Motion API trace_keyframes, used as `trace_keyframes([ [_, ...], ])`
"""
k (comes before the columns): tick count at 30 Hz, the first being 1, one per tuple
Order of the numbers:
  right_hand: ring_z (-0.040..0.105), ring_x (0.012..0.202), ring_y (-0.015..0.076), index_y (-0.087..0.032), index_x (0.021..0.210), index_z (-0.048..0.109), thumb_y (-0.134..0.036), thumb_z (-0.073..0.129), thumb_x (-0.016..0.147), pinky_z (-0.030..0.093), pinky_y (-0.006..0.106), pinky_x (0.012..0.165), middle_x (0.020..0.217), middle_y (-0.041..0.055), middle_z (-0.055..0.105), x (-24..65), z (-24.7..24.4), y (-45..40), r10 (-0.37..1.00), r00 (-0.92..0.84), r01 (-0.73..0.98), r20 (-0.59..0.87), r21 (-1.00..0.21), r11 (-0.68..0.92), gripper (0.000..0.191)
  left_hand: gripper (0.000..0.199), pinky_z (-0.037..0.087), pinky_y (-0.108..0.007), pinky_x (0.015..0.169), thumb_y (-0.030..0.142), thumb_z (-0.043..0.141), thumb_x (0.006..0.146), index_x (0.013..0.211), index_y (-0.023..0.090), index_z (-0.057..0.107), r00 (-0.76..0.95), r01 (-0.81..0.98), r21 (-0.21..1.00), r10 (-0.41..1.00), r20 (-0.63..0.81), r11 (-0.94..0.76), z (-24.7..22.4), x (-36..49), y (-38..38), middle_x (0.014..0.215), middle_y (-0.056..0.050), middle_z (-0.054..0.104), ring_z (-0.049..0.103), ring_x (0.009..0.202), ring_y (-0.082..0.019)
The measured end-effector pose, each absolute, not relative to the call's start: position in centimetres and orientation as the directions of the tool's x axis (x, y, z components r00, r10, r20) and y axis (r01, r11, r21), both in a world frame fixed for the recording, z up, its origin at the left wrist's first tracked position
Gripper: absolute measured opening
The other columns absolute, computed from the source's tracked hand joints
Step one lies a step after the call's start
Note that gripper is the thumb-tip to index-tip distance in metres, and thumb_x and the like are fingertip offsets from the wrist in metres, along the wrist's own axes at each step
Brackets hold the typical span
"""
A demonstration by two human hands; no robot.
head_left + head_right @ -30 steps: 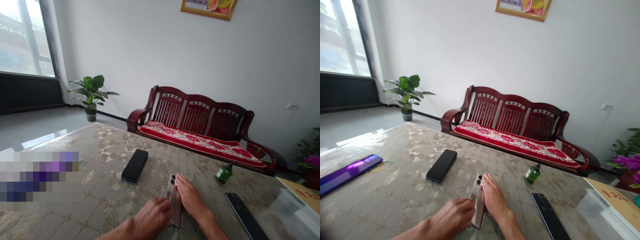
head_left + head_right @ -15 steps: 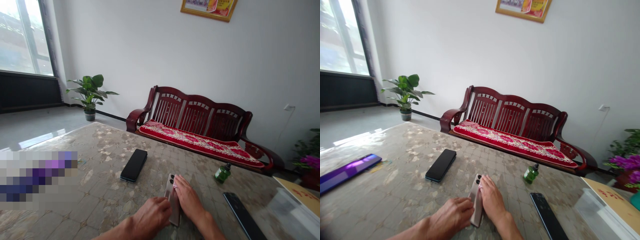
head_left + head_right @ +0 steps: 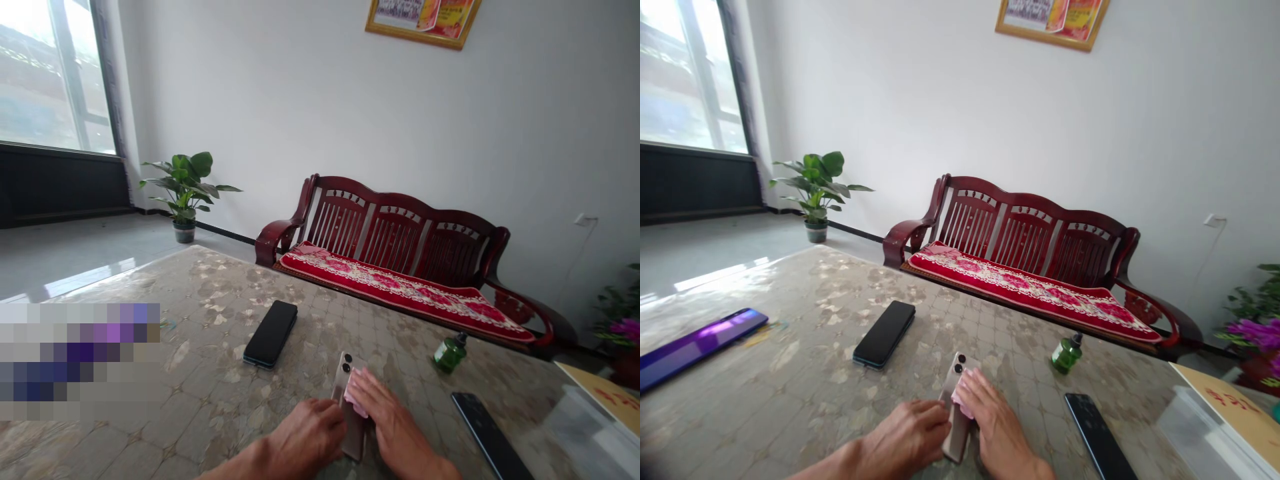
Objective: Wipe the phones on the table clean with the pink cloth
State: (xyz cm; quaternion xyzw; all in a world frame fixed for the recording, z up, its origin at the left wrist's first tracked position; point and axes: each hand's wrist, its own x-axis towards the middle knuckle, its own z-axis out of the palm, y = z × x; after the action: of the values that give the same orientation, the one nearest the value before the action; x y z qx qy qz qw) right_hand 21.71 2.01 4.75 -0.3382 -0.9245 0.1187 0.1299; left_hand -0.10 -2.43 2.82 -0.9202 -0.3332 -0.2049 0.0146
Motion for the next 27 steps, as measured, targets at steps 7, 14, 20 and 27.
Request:
trace_keyframes([
  [7,0.036,0.138,0.0187,-0.019,0.139,0.049,-0.007,0.037,0.092,0.036,0.038,0.114,0.147,0.0071,0.045,21.7,4.7,1.8,0.571,-0.794,0.527,0.209,-0.231,0.818,0.049,0.014,0.049,-0.025,0.076,0.03,0.059,0.094,0.087,0.019,0.055,0.684,0.627,0.109,0.612,0.398,-0.771,0.9,0.1,-1.9,0.089,-0.001,0.061,0.06,0.081,-0.016],
  [14,0.049,0.13,0.0212,-0.021,0.123,0.063,-0.022,0.042,0.099,0.041,0.04,0.11,0.133,0.008,0.059,20.6,3.4,3.9,0.673,-0.67,0.622,0.315,-0.257,0.74,0.032,0.02,0.048,-0.025,0.074,0.035,0.052,0.097,0.085,0.02,0.055,0.689,0.622,0.12,0.614,0.386,-0.774,1.7,-0.1,-2.0,0.087,-0.001,0.061,0.06,0.081,-0.016],
  [20,0.052,0.127,0.0233,-0.022,0.12,0.065,-0.019,0.044,0.097,0.042,0.045,0.109,0.129,0.0077,0.063,20.5,2.3,3.7,0.668,-0.629,0.635,0.397,-0.232,0.737,0.031,0.022,0.048,-0.025,0.072,0.037,0.053,0.097,0.084,0.019,0.056,0.684,0.628,0.115,0.617,0.389,-0.77,2.1,0.0,-2.2,0.086,0.0,0.062,0.06,0.078,-0.015],
  [27,0.048,0.13,0.0201,-0.023,0.139,0.049,-0.018,0.044,0.097,0.042,0.036,0.109,0.139,0.006,0.054,21.9,2.7,1.1,0.532,-0.769,0.499,0.355,-0.188,0.846,0.042,0.017,0.047,-0.024,0.073,0.032,0.055,0.096,0.086,0.019,0.056,0.693,0.62,0.114,0.61,0.384,-0.777,2.4,0.1,-2.2,0.088,0.001,0.064,0.061,0.079,-0.015],
])
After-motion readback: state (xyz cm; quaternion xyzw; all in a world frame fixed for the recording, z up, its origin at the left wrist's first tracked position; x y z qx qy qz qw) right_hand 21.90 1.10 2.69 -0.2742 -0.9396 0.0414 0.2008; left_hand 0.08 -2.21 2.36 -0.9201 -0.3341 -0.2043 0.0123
